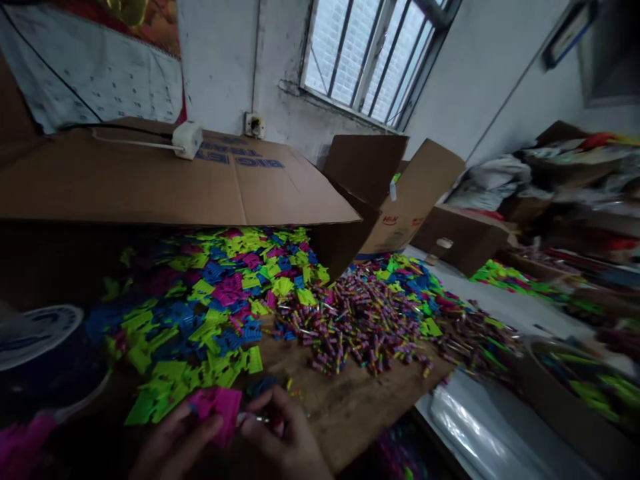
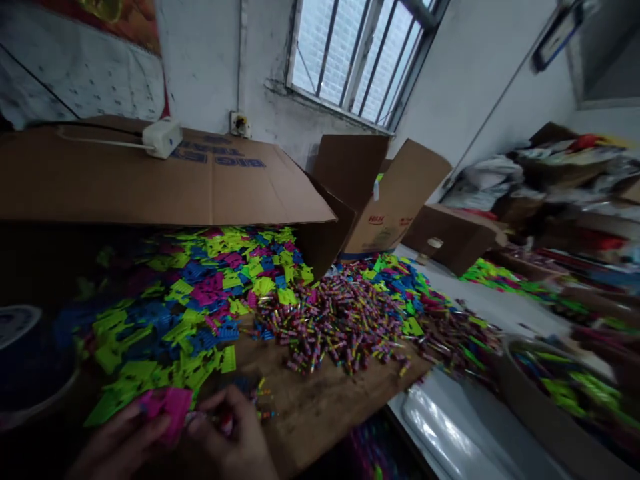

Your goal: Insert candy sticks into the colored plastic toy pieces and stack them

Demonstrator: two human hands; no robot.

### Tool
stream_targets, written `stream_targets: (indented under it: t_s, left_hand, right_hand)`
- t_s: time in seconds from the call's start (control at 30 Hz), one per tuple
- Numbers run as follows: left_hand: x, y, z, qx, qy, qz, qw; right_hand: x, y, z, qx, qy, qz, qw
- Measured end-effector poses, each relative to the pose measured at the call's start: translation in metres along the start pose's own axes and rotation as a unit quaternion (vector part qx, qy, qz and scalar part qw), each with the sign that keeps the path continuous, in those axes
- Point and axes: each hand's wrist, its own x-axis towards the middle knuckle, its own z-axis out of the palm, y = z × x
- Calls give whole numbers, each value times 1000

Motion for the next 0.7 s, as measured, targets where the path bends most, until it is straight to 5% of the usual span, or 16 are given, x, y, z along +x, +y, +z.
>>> stream_targets:
  t_s: [0.17, 0.4, 0.7]
  left_hand:
    - [-20, 9, 24, -12, -22, 41, 999]
    - [-34, 16, 41, 26, -37, 111, 993]
    - [-44, 24, 52, 116, -7, 171, 978]
  right_hand:
    - [3, -27, -14, 102, -77, 49, 991]
    - [-8, -60, -17, 149, -54, 69, 985]
    - [-20, -78, -25, 7, 42, -15, 999]
